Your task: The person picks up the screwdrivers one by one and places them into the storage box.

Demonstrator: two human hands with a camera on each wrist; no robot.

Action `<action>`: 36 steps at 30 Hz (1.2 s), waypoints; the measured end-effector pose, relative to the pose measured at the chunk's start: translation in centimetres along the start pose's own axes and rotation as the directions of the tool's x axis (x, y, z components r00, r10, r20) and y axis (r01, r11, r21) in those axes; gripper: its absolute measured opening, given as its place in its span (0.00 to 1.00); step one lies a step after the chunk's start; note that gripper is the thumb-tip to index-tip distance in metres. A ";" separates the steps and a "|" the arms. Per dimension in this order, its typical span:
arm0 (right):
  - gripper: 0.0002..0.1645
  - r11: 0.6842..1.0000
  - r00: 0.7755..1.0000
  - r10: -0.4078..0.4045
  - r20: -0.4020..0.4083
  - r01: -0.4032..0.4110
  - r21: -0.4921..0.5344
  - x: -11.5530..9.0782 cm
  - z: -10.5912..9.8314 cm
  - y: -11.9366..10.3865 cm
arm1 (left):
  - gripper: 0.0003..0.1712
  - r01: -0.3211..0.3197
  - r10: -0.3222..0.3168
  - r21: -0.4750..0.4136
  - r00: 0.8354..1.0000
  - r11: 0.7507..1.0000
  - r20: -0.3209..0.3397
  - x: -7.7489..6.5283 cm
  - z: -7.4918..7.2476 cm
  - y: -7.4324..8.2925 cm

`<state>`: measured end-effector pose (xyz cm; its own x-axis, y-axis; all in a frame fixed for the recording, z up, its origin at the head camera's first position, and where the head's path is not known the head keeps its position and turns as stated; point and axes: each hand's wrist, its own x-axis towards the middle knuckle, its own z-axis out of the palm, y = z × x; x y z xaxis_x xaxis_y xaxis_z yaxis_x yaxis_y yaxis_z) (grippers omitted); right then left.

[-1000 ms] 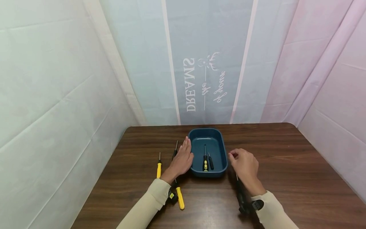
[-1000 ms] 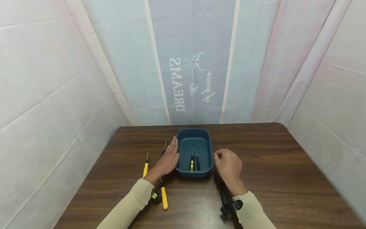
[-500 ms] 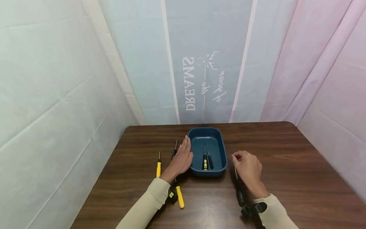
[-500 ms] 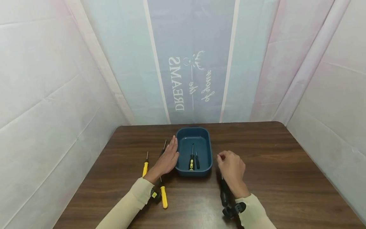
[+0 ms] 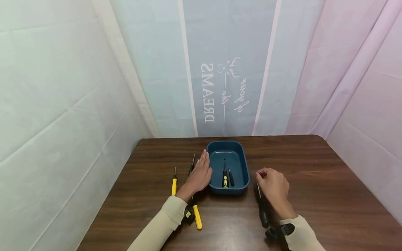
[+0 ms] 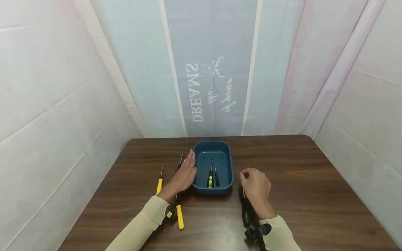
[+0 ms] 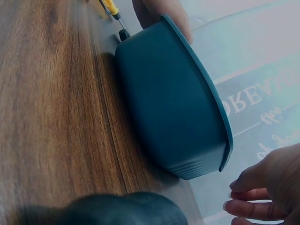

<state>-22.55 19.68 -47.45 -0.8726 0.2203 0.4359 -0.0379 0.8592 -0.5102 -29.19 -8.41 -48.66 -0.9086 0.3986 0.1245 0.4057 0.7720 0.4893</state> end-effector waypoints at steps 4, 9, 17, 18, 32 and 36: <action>0.05 1.000 0.999 0.020 0.045 -0.020 -0.003 -0.2 -0.1 0.1 | 0.37 -0.009 0.009 -0.002 1.000 1.000 -0.010 -0.1 0.1 0.0; 0.05 0.999 0.995 0.047 0.088 -0.046 -0.018 -0.4 0.0 0.3 | 0.37 -0.021 0.021 -0.007 1.000 1.000 0.006 -0.2 0.0 0.0; 0.06 0.997 0.985 0.065 0.157 -0.058 -0.052 -0.6 -0.1 0.5 | 0.36 -0.034 0.034 -0.002 0.999 0.999 0.009 -0.4 -0.1 0.1; 0.06 0.997 0.984 0.068 0.167 -0.059 -0.059 -0.6 -0.1 0.6 | 0.36 -0.035 0.035 -0.002 0.999 0.999 0.007 -0.4 -0.1 0.0; 0.10 0.991 0.955 0.103 0.279 -0.074 -0.110 -1.2 -1.8 0.4 | 0.37 -0.023 0.023 0.002 1.000 1.000 0.017 -0.2 -0.2 0.0; 0.11 0.991 0.949 0.100 0.299 -0.070 -0.111 -1.5 -2.1 0.3 | 0.37 -0.025 0.025 0.000 1.000 1.000 0.017 -0.2 -0.1 -0.1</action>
<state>-20.26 20.56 -46.67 -0.9776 0.1570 0.1404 0.0774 0.8877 -0.4539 -29.08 -8.60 -48.62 -0.8964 0.4261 0.1224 0.4284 0.7615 0.4863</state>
